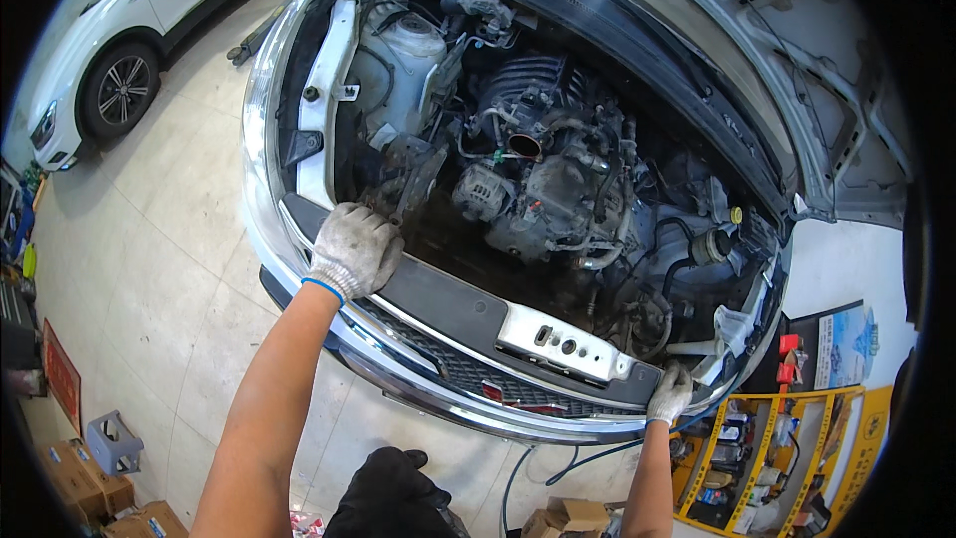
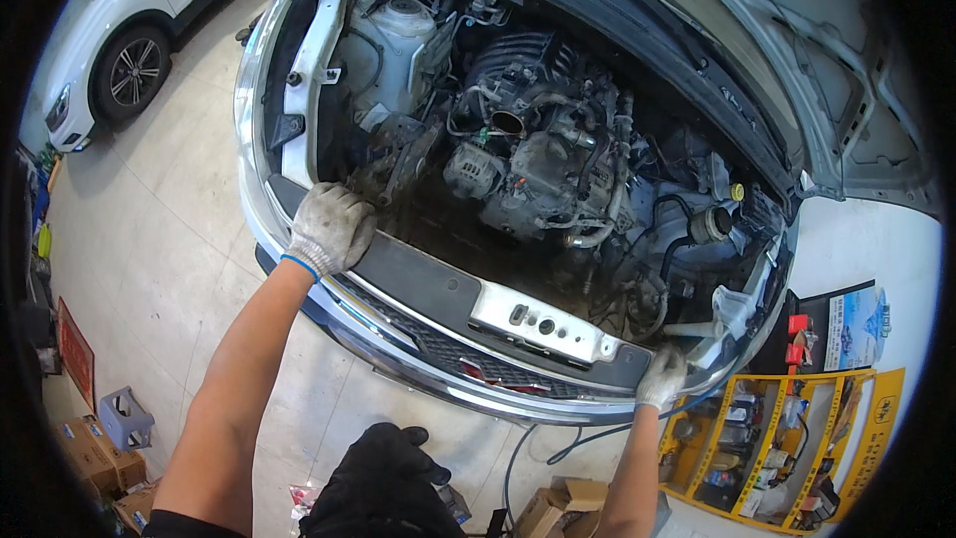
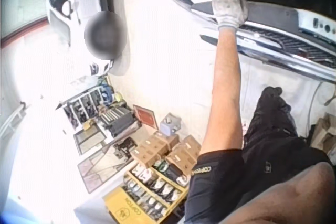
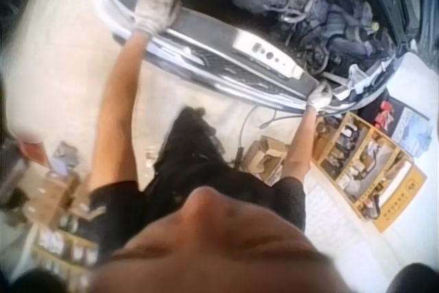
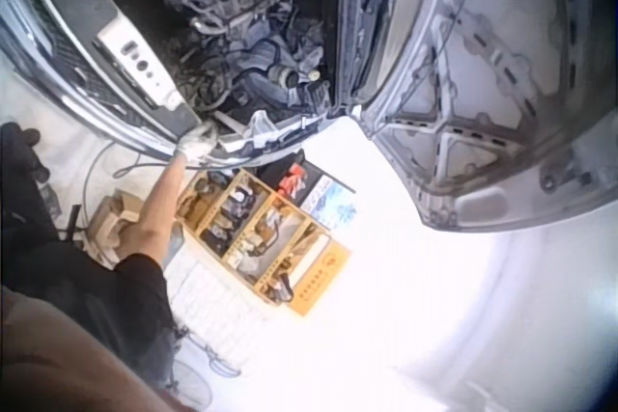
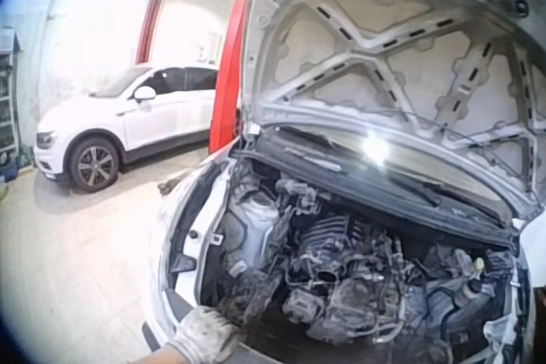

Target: The person works under the hood of a white car, using gloved hands to manipulate hoses, connectors, and engine components. They repeatedly reach into the engine bay, adjust parts, and occasionally step back to reposition. The task appears to involve inspection and minor adjustments within the engine compartment.

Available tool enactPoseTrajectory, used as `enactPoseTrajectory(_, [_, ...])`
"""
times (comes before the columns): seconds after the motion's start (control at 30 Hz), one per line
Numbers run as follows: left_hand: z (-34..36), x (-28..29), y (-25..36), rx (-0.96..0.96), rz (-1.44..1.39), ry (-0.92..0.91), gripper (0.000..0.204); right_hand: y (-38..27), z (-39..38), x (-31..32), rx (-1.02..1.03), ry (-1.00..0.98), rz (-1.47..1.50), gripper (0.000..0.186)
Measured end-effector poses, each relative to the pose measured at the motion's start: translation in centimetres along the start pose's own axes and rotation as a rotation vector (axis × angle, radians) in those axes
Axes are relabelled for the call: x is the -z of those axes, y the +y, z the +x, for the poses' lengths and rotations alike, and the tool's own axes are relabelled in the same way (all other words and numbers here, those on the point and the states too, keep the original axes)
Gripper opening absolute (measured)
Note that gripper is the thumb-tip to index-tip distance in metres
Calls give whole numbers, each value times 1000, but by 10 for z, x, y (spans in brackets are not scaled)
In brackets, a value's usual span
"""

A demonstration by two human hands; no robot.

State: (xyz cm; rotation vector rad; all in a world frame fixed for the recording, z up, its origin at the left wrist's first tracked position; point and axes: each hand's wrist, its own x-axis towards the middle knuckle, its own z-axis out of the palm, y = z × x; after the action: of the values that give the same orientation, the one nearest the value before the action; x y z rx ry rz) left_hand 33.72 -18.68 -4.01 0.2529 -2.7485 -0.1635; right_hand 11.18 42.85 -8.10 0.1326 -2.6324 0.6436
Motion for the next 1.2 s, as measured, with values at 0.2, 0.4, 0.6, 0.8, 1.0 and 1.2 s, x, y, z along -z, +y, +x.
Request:
enactPoseTrajectory(0.2, [-1, 0, -1, 33, -64, 41, 15, 11, 3, -7, -57, -3, -42, 33])
enactPoseTrajectory(0.4, [-3, -2, -2, 50, -101, 80, 16, 8, 3, -4, -69, -14, -80, 33])
enactPoseTrajectory(0.6, [-2, -2, -1, 89, -74, 101, 16, 2, 4, -6, -68, -22, -41, 31])
enactPoseTrajectory(0.8, [-1, -4, 0, 73, -56, 78, 20, -1, 2, -4, -51, -15, -34, 26])
enactPoseTrajectory(1.0, [1, 0, 4, 83, -38, 47, 19, -12, 1, -1, -8, 13, -94, 23])
enactPoseTrajectory(1.2, [3, -1, 6, 61, -26, 53, 17, -13, 2, -1, -12, 36, -58, 23])
